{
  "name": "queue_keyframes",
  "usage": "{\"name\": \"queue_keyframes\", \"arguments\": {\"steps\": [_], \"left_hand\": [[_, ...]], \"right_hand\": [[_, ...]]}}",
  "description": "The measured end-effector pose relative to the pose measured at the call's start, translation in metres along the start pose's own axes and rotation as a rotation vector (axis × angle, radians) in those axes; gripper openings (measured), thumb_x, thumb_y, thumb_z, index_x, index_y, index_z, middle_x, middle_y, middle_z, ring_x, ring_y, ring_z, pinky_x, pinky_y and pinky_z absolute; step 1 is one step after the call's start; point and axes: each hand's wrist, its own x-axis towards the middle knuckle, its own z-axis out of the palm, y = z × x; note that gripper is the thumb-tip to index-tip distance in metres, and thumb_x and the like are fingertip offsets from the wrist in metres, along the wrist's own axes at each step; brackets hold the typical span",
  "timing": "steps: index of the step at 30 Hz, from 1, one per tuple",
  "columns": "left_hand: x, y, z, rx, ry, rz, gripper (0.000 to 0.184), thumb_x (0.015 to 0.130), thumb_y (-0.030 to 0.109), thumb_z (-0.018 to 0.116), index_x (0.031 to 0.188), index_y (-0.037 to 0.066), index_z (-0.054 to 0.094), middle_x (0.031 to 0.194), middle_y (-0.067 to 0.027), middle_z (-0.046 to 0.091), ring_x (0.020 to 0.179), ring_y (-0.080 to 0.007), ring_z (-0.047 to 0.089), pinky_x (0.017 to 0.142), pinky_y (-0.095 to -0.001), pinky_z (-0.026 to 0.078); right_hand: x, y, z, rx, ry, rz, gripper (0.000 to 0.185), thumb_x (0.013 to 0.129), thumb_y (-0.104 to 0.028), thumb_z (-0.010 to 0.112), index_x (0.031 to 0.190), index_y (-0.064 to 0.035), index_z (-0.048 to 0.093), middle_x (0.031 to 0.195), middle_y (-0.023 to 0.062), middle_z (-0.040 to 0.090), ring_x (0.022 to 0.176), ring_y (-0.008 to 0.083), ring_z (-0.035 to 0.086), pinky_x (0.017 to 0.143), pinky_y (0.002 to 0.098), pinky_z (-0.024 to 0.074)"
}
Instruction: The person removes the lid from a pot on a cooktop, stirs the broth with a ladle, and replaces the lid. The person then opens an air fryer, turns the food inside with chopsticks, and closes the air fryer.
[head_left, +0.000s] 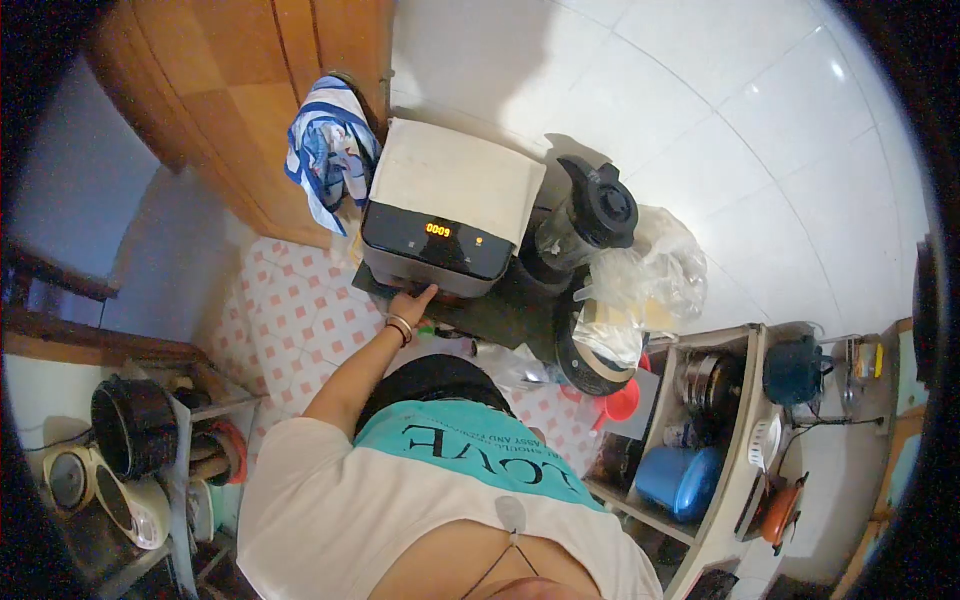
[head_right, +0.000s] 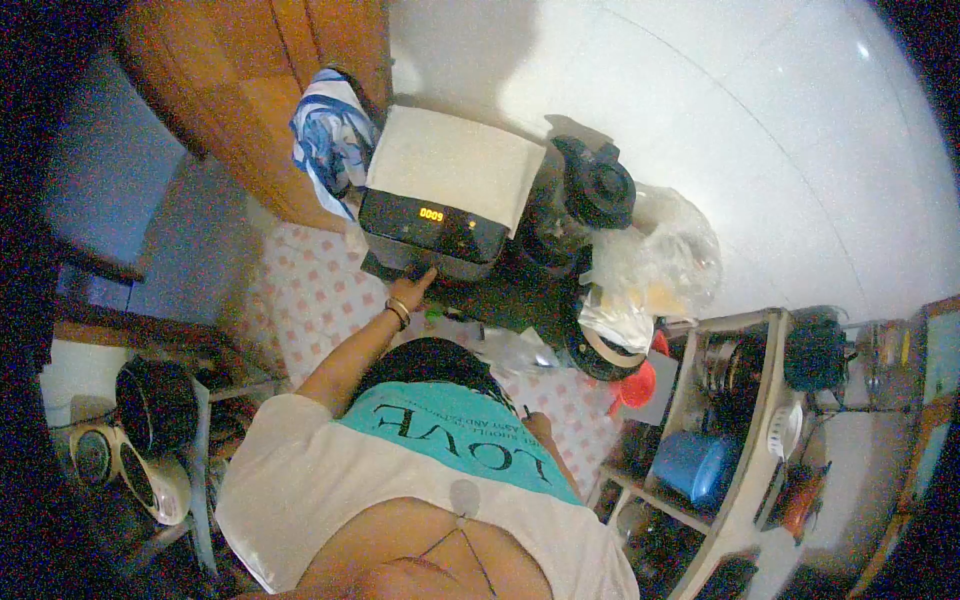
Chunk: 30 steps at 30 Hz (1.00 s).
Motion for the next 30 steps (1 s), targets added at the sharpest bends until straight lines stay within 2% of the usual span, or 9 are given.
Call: {"name": "queue_keyframes", "arguments": {"steps": [5, 8, 11, 14, 17, 20, 23, 29, 30], "left_hand": [[-0.003, 0.000, 0.002, 0.005, 0.062, 0.130, 0.061, 0.068, 0.048, 0.064, 0.092, -0.007, 0.055, 0.075, -0.0141, 0.061, 0.048, -0.0227, 0.060, 0.041, -0.0285, 0.049], [-0.008, 0.012, -0.003, 0.108, 0.005, 0.021, 0.054, 0.070, 0.039, 0.064, 0.096, -0.007, 0.053, 0.075, -0.0141, 0.061, 0.048, -0.0224, 0.060, 0.041, -0.0285, 0.050], [-0.001, 0.003, 0.003, 0.069, 0.046, 0.060, 0.048, 0.072, 0.033, 0.062, 0.096, -0.008, 0.052, 0.075, -0.0144, 0.061, 0.047, -0.0219, 0.060, 0.041, -0.0285, 0.050], [0.006, -0.006, 0.001, 0.061, -0.026, 0.017, 0.046, 0.071, 0.030, 0.062, 0.093, -0.009, 0.051, 0.074, -0.0150, 0.061, 0.047, -0.0222, 0.060, 0.042, -0.0292, 0.051], [0.005, -0.007, -0.001, 0.092, -0.047, 0.070, 0.042, 0.071, 0.029, 0.062, 0.087, -0.009, 0.053, 0.068, -0.0146, 0.060, 0.046, -0.0214, 0.060, 0.043, -0.0291, 0.050], [-0.005, 0.010, -0.006, 0.262, -0.046, 0.044, 0.037, 0.071, 0.027, 0.062, 0.080, -0.008, 0.056, 0.061, -0.0135, 0.059, 0.046, -0.0198, 0.060, 0.042, -0.0284, 0.049], [0.002, 0.005, -0.005, 0.204, -0.101, -0.067, 0.034, 0.072, 0.027, 0.061, 0.073, -0.007, 0.057, 0.057, -0.0127, 0.058, 0.047, -0.0188, 0.060, 0.042, -0.0284, 0.048], [0.004, 0.004, -0.007, 0.263, -0.130, 0.057, 0.034, 0.072, 0.024, 0.060, 0.069, -0.009, 0.055, 0.057, -0.0142, 0.058, 0.047, -0.0209, 0.060, 0.042, -0.0286, 0.049], [0.001, 0.008, -0.008, 0.235, -0.138, 0.009, 0.034, 0.072, 0.024, 0.061, 0.069, -0.010, 0.055, 0.058, -0.0148, 0.058, 0.048, -0.0212, 0.060, 0.042, -0.0287, 0.049]], "right_hand": [[-0.002, 0.009, 0.007, 0.016, 0.019, -0.052, 0.031, 0.067, -0.029, 0.054, 0.063, 0.0020, 0.060, 0.065, 0.0229, 0.057, 0.064, 0.0372, 0.057, 0.059, 0.0453, 0.0444], [-0.004, 0.007, 0.005, 0.037, 0.019, -0.026, 0.032, 0.067, -0.029, 0.054, 0.063, 0.0024, 0.059, 0.064, 0.0230, 0.057, 0.064, 0.0377, 0.057, 0.059, 0.0456, 0.0442], [0.003, 0.006, 0.012, 0.007, 0.078, -0.022, 0.034, 0.067, -0.031, 0.054, 0.062, 0.0025, 0.059, 0.064, 0.0237, 0.057, 0.065, 0.0380, 0.057, 0.060, 0.0460, 0.0440], [0.007, 0.006, 0.016, 0.001, 0.105, -0.024, 0.035, 0.067, -0.032, 0.054, 0.062, 0.0024, 0.060, 0.064, 0.0240, 0.057, 0.065, 0.0378, 0.057, 0.060, 0.0458, 0.0442], [0.002, 0.001, 0.016, 0.001, 0.097, -0.021, 0.036, 0.067, -0.033, 0.055, 0.062, 0.0022, 0.060, 0.065, 0.0244, 0.057, 0.065, 0.0375, 0.057, 0.060, 0.0456, 0.0444], [-0.003, -0.004, 0.013, -0.012, 0.092, -0.031, 0.037, 0.067, -0.034, 0.055, 0.063, 0.0021, 0.060, 0.066, 0.0248, 0.057, 0.066, 0.0373, 0.058, 0.060, 0.0454, 0.0446], [-0.004, -0.007, 0.010, -0.004, 0.023, -0.079, 0.040, 0.068, -0.037, 0.055, 0.063, 0.0022, 0.060, 0.067, 0.0248, 0.057, 0.065, 0.0370, 0.058, 0.059, 0.0449, 0.0449], [0.011, 0.001, 0.024, 0.036, 0.022, 0.042, 0.041, 0.068, -0.039, 0.056, 0.066, 0.0021, 0.061, 0.068, 0.0231, 0.058, 0.068, 0.0362, 0.059, 0.061, 0.0443, 0.0457], [0.016, 0.007, 0.029, 0.013, 0.038, -0.008, 0.040, 0.068, -0.038, 0.056, 0.066, 0.0019, 0.061, 0.071, 0.0235, 0.058, 0.070, 0.0362, 0.059, 0.062, 0.0443, 0.0458]]}}
